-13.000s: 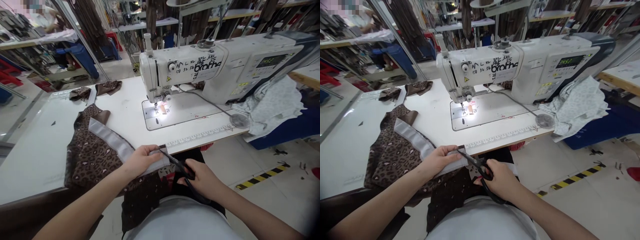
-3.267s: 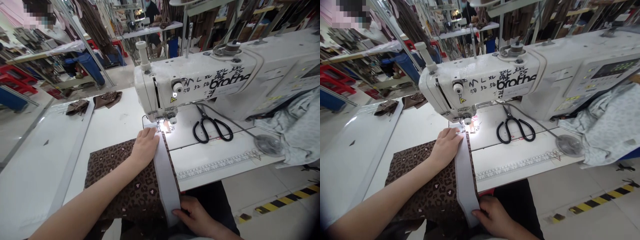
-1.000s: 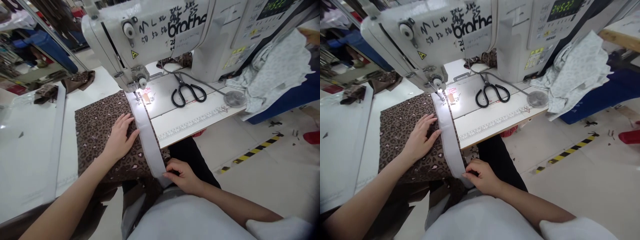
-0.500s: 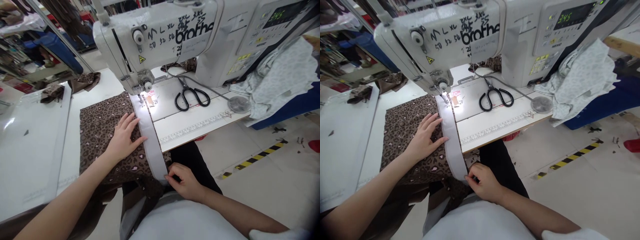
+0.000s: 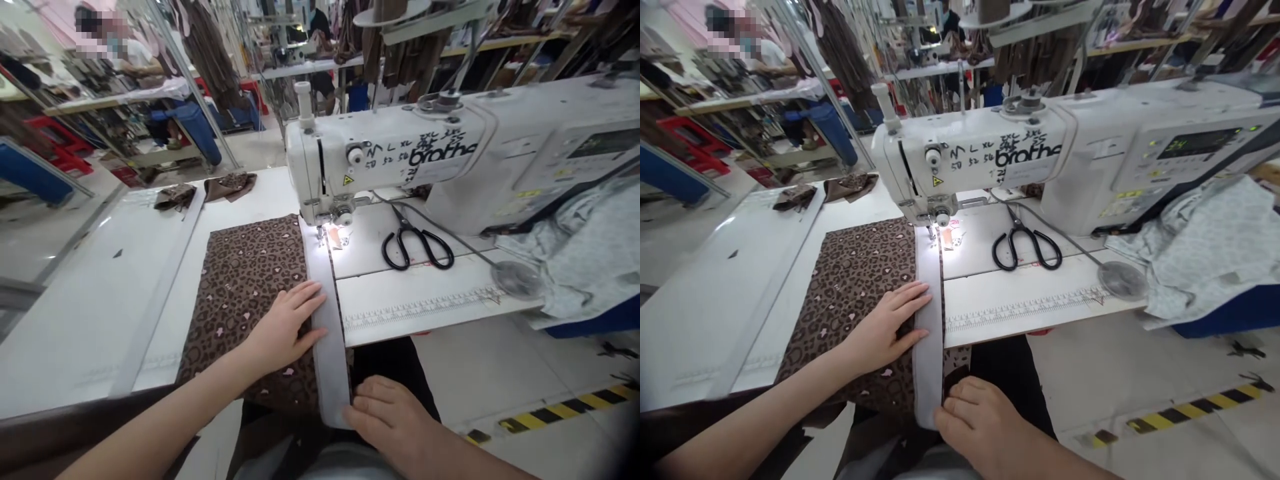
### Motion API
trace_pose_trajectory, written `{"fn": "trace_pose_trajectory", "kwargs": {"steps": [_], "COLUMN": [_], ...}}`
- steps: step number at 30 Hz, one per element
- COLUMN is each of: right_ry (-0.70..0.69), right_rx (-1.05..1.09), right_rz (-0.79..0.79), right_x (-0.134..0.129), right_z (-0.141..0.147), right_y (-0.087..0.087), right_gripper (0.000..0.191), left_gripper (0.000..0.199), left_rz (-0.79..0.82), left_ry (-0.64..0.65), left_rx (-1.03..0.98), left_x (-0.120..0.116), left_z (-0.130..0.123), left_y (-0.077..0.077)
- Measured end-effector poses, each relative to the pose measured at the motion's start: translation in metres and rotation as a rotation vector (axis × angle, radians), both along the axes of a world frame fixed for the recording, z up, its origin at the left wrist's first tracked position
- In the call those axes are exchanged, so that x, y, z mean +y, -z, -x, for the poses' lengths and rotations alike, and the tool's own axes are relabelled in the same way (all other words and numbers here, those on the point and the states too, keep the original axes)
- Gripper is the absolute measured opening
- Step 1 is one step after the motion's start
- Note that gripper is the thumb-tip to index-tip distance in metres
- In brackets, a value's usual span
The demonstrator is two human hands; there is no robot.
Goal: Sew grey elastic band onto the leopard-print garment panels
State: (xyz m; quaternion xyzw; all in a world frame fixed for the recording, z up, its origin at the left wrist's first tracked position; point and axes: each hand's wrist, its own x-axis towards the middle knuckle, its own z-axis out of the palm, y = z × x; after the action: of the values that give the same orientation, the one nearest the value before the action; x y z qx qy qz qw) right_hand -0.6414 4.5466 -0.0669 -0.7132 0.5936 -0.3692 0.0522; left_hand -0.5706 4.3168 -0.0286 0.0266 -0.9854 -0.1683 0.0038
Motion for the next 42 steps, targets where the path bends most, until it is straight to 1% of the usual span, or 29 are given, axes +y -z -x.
{"fn": "trace_pose_trajectory", "kwargs": {"steps": [2,6,8,12,14,18,20,24,26,28,29,31,33,36,38,40,42], "right_ry": [-0.009,-0.073,-0.098,-0.14,-0.156,-0.205,-0.214,-0.23,-0.216,-0.173,-0.153,-0.111,-0.053,0.035,0.047,0.038,0.033], "right_rx": [-0.019,-0.002,0.024,0.092,0.114,0.136,0.177,0.263,0.283,0.274,0.261,0.231,0.203,0.151,0.104,0.055,0.022], "right_rz": [0.012,-0.032,-0.035,0.037,0.045,-0.047,-0.052,0.009,0.1,0.206,0.23,0.197,0.147,0.135,0.137,0.101,0.045], "right_x": [-0.002,-0.007,-0.011,-0.018,-0.02,-0.023,-0.024,-0.03,-0.035,-0.038,-0.038,-0.036,-0.031,-0.022,-0.019,-0.021,-0.027], "right_z": [0.0,0.005,0.011,0.019,0.021,0.022,0.025,0.033,0.037,0.036,0.034,0.027,0.018,0.008,0.007,0.011,0.018], "right_y": [-0.004,-0.016,-0.023,-0.037,-0.043,-0.052,-0.056,-0.065,-0.07,-0.073,-0.073,-0.068,-0.054,-0.029,-0.017,-0.015,-0.019], "right_gripper": [0.024,0.03,0.028,0.021,0.02,0.028,0.029,0.024,0.022,0.016,0.014,0.015,0.019,0.023,0.022,0.023,0.023], "left_gripper": [0.049,0.048,0.048,0.049,0.049,0.049,0.049,0.048,0.048,0.048,0.048,0.048,0.048,0.049,0.049,0.049,0.049], "left_rz": [-0.011,-0.023,-0.022,-0.012,-0.013,-0.005,0.003,0.003,-0.001,0.002,0.005,0.011,0.012,0.012,0.013,0.018,0.022], "left_ry": [-0.003,0.019,0.022,0.021,0.024,0.028,0.023,0.022,0.03,0.03,0.028,0.026,0.03,0.034,0.036,0.036,0.034], "left_rx": [-0.003,0.003,0.003,-0.01,-0.012,-0.021,-0.032,-0.049,-0.037,-0.026,-0.024,-0.027,-0.036,-0.049,-0.053,-0.05,-0.037], "left_x": [-0.001,-0.003,-0.004,-0.005,-0.005,-0.005,-0.005,-0.005,-0.005,-0.005,-0.005,-0.005,-0.004,-0.004,-0.005,-0.009,-0.015], "left_z": [-0.001,0.001,0.002,0.003,0.003,0.003,0.003,0.003,0.003,0.003,0.003,0.003,0.002,0.001,0.001,0.004,0.01], "left_y": [0.0,0.001,0.001,-0.001,-0.001,-0.002,-0.002,-0.003,-0.003,-0.002,-0.002,-0.002,-0.002,-0.002,-0.002,-0.001,-0.001]}}
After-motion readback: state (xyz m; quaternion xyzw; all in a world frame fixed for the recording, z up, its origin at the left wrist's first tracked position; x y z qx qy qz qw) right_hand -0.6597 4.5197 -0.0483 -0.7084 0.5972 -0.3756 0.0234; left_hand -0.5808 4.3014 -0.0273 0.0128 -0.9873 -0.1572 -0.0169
